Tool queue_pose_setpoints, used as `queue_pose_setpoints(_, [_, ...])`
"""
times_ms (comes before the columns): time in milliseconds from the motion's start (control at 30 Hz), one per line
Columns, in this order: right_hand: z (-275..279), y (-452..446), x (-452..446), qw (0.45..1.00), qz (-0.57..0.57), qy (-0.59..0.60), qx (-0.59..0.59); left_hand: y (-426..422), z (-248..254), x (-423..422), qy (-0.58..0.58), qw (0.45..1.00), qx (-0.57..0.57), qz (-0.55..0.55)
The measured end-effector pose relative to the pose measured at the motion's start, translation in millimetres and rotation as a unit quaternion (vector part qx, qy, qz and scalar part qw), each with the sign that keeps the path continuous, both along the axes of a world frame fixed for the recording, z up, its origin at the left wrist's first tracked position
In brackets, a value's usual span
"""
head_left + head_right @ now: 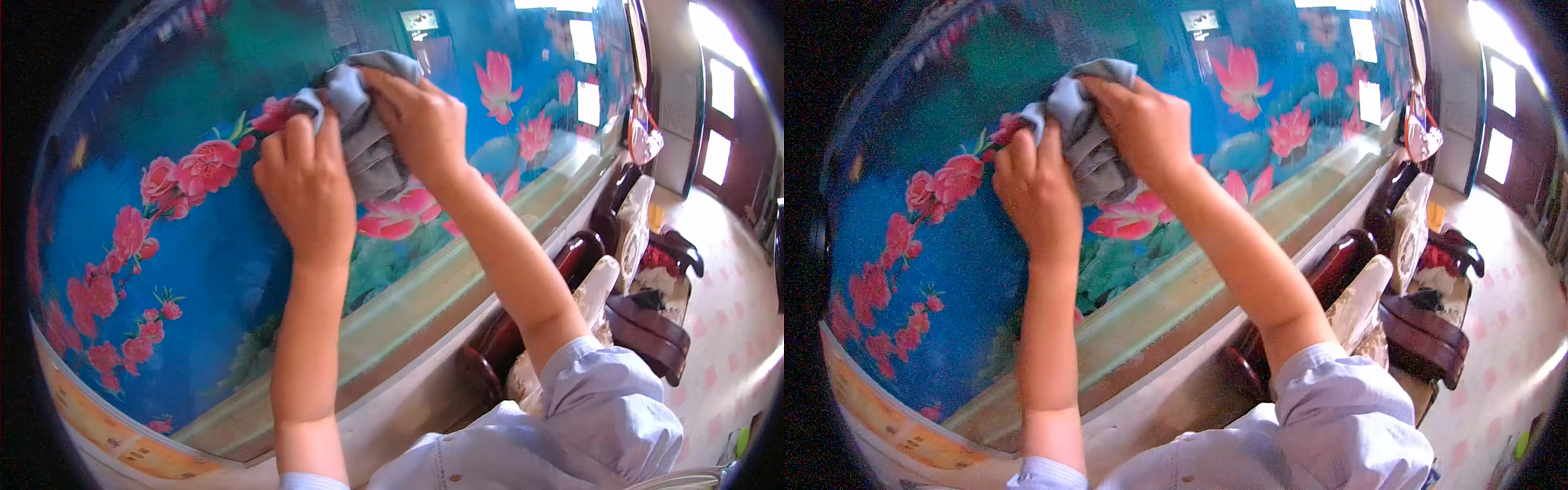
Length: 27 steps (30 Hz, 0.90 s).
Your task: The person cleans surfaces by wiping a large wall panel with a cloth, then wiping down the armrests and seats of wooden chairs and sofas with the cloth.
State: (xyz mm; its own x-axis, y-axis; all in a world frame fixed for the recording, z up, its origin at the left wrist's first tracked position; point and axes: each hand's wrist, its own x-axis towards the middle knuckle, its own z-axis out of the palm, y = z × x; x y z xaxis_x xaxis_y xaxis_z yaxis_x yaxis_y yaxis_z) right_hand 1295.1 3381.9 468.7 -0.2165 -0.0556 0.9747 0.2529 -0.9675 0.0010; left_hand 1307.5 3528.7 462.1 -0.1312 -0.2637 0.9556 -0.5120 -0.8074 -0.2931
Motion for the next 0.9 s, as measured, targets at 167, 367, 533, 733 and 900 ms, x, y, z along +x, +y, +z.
queue_pose_setpoints(167, [-46.2,-35.8,-5.8,0.992,0.006,0.037,0.12,-39.6,-23.1,-1.9,-0.059,0.995,0.076,-0.006])
queue_pose_setpoints(367, [-129.1,-44.0,-4.6,0.979,0.05,0.048,0.193,-48.6,-78.8,-4.9,0.007,0.988,0.155,-0.027])
queue_pose_setpoints(533, [-213.5,-16.4,-9.8,0.957,0.066,0.085,0.271,-36.4,-138.6,-3.2,0.029,0.975,0.214,-0.04])
queue_pose_setpoints(733, [-301.0,10.1,-31.1,0.926,0.086,0.191,0.314,-3.4,-212.3,-11.7,0.121,0.938,0.322,-0.029])
queue_pose_setpoints(900, [-287.0,3.6,-35.5,0.949,0.041,0.221,0.22,4.0,-208.3,-13.4,0.091,0.93,0.351,-0.057])
